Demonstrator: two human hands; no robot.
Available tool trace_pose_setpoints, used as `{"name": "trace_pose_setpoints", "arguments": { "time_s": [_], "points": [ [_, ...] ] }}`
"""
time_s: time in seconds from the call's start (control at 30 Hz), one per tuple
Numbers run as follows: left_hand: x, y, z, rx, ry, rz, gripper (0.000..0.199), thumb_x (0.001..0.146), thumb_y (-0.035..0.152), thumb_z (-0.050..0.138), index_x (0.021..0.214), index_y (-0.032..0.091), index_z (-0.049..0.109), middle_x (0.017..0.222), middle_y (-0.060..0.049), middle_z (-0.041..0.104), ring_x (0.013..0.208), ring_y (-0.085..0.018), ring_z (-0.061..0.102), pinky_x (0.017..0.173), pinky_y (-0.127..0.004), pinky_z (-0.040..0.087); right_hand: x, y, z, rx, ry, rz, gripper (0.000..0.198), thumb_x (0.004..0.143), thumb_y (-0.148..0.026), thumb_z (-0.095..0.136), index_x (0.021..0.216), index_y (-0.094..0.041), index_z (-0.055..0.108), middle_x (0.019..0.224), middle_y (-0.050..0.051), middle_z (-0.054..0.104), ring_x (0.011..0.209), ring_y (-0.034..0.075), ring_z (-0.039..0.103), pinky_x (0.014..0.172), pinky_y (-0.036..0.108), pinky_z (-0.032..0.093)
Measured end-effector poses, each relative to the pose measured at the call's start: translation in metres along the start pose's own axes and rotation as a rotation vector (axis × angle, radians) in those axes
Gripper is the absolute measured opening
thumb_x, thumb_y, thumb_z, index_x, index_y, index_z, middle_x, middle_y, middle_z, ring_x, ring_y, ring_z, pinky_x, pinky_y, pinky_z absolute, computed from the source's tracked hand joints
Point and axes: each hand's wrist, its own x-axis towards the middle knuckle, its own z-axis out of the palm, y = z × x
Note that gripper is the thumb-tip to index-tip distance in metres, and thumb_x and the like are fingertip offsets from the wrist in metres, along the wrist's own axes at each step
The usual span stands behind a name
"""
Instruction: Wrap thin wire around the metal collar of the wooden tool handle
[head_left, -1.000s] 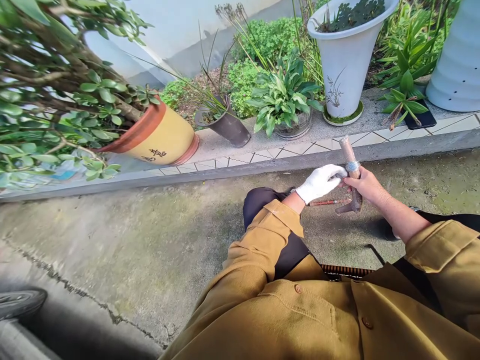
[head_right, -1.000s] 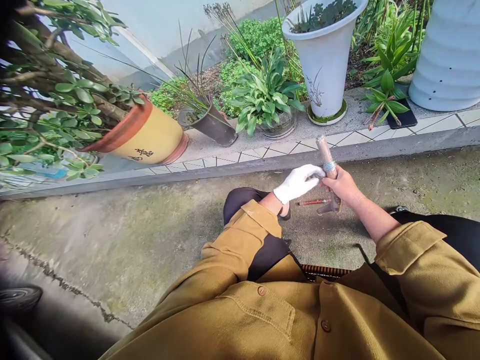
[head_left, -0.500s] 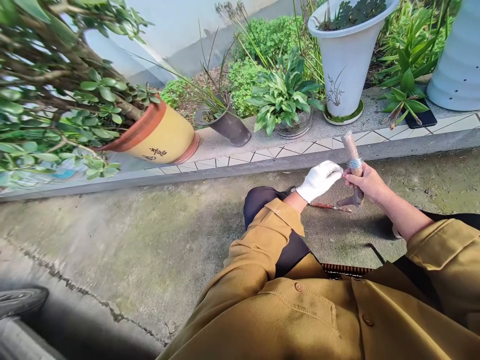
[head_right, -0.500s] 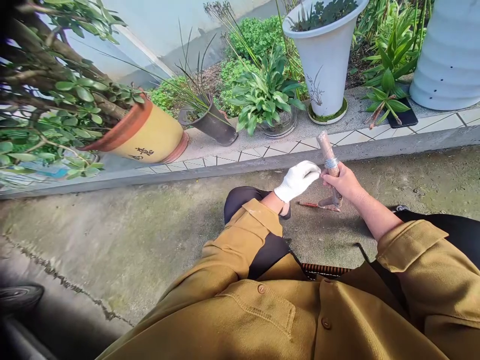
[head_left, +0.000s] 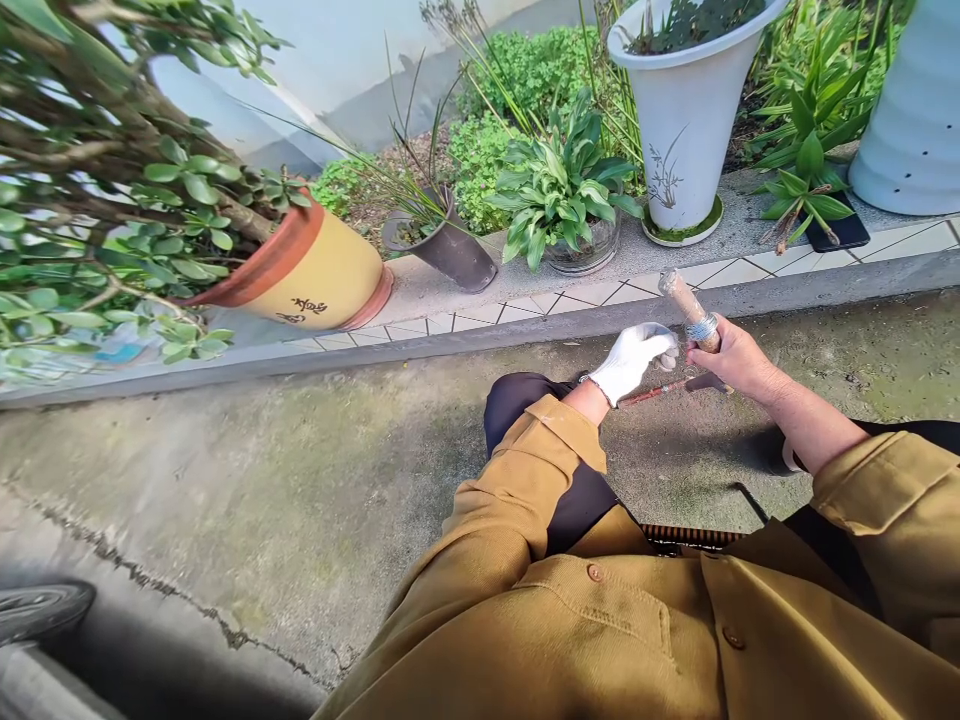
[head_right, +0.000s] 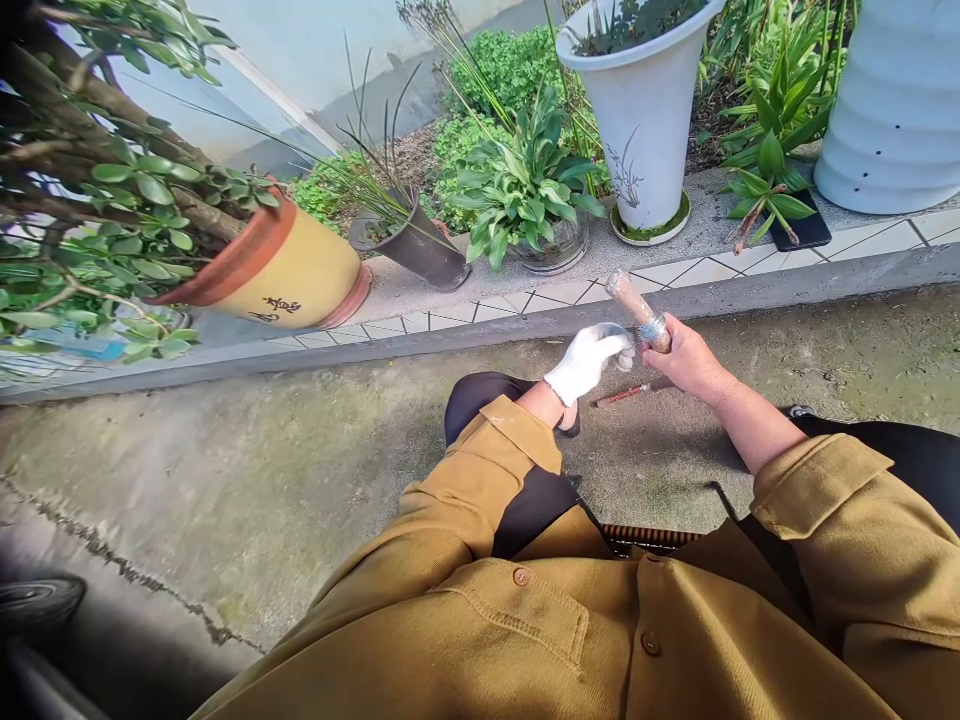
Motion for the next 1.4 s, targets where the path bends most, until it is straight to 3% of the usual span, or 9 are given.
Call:
{"name": "trace_pose_setpoints", "arguments": {
  "time_s": [0.13, 0.27, 0.47, 0.63, 0.8, 0.97, 1.23, 1.4],
  "points": [
    [0.002, -0.002, 0.002, -0.256, -0.046, -0.186, 0.019, 0.076, 0.030, 0.068, 0.072, 0.014, 0.058, 0.062, -0.002, 0.059, 0.052, -0.013, 0.056, 0.053, -0.027, 0.043, 0.001, -0.001, -0.004, -0.306, 0.074, -0.071, 0.024, 0.067, -0.027, 0.067, 0.075, -0.026, 0.045, 0.063, -0.005, 0.048, 0.062, 0.016, 0.045, 0.062, 0.030, 0.039],
    [0.003, -0.006, 0.001, -0.424, -0.063, -0.349, 0.020, 0.079, 0.028, 0.067, 0.072, 0.015, 0.054, 0.060, 0.000, 0.055, 0.048, -0.010, 0.051, 0.048, -0.023, 0.037, 0.000, 0.000, -0.002, -0.419, 0.106, -0.084, 0.024, 0.068, -0.026, 0.066, 0.072, -0.026, 0.042, 0.061, -0.005, 0.046, 0.061, 0.016, 0.044, 0.061, 0.030, 0.036],
    [0.003, -0.010, 0.001, -0.306, -0.011, -0.252, 0.019, 0.079, 0.026, 0.070, 0.090, 0.013, 0.060, 0.072, -0.005, 0.067, 0.058, -0.016, 0.066, 0.057, -0.028, 0.051, -0.003, 0.005, 0.002, -0.250, 0.149, 0.026, 0.018, 0.071, -0.033, 0.064, 0.084, -0.025, 0.054, 0.066, -0.003, 0.064, 0.064, 0.020, 0.056, 0.065, 0.033, 0.045],
    [0.002, -0.009, 0.004, -0.189, 0.111, -0.118, 0.024, 0.078, 0.027, 0.071, 0.094, 0.014, 0.058, 0.080, -0.001, 0.069, 0.061, -0.012, 0.067, 0.062, -0.026, 0.052, -0.002, 0.005, 0.001, -0.253, 0.164, 0.072, 0.020, 0.072, -0.037, 0.068, 0.083, -0.025, 0.056, 0.071, 0.002, 0.070, 0.069, 0.023, 0.062, 0.070, 0.037, 0.048],
    [-0.001, -0.001, 0.003, -0.158, -0.033, -0.114, 0.036, 0.076, 0.040, 0.072, 0.096, 0.016, 0.055, 0.079, -0.002, 0.070, 0.053, -0.010, 0.061, 0.053, -0.023, 0.044, -0.001, 0.008, 0.000, -0.199, 0.207, 0.101, 0.023, 0.071, -0.039, 0.070, 0.081, -0.026, 0.055, 0.068, 0.000, 0.069, 0.065, 0.022, 0.059, 0.064, 0.035, 0.045],
    [-0.002, 0.002, 0.001, -0.118, -0.145, -0.102, 0.046, 0.063, 0.031, 0.081, 0.098, 0.015, 0.055, 0.081, 0.000, 0.069, 0.057, -0.009, 0.061, 0.061, -0.025, 0.047, 0.001, 0.008, -0.003, -0.153, 0.214, 0.120, 0.023, 0.069, -0.038, 0.072, 0.079, -0.025, 0.056, 0.068, 0.000, 0.067, 0.064, 0.020, 0.057, 0.063, 0.034, 0.045],
    [0.000, 0.002, 0.006, -0.083, -0.039, -0.016, 0.044, 0.064, 0.016, 0.073, 0.104, 0.015, 0.055, 0.082, 0.002, 0.066, 0.064, -0.009, 0.061, 0.065, -0.026, 0.047, -0.001, 0.006, 0.001, 0.130, 0.128, 0.220, 0.028, 0.066, -0.036, 0.075, 0.081, -0.024, 0.055, 0.065, 0.001, 0.069, 0.056, 0.017, 0.059, 0.057, 0.033, 0.049],
    [0.001, 0.002, 0.004, -0.058, 0.041, -0.046, 0.043, 0.071, 0.020, 0.071, 0.109, 0.017, 0.051, 0.076, 0.004, 0.064, 0.061, -0.008, 0.057, 0.065, -0.025, 0.044, -0.001, 0.004, 0.005, 0.141, 0.175, 0.156, 0.028, 0.064, -0.036, 0.075, 0.081, -0.024, 0.056, 0.067, 0.000, 0.068, 0.057, 0.017, 0.060, 0.055, 0.032, 0.049]
  ]
}}
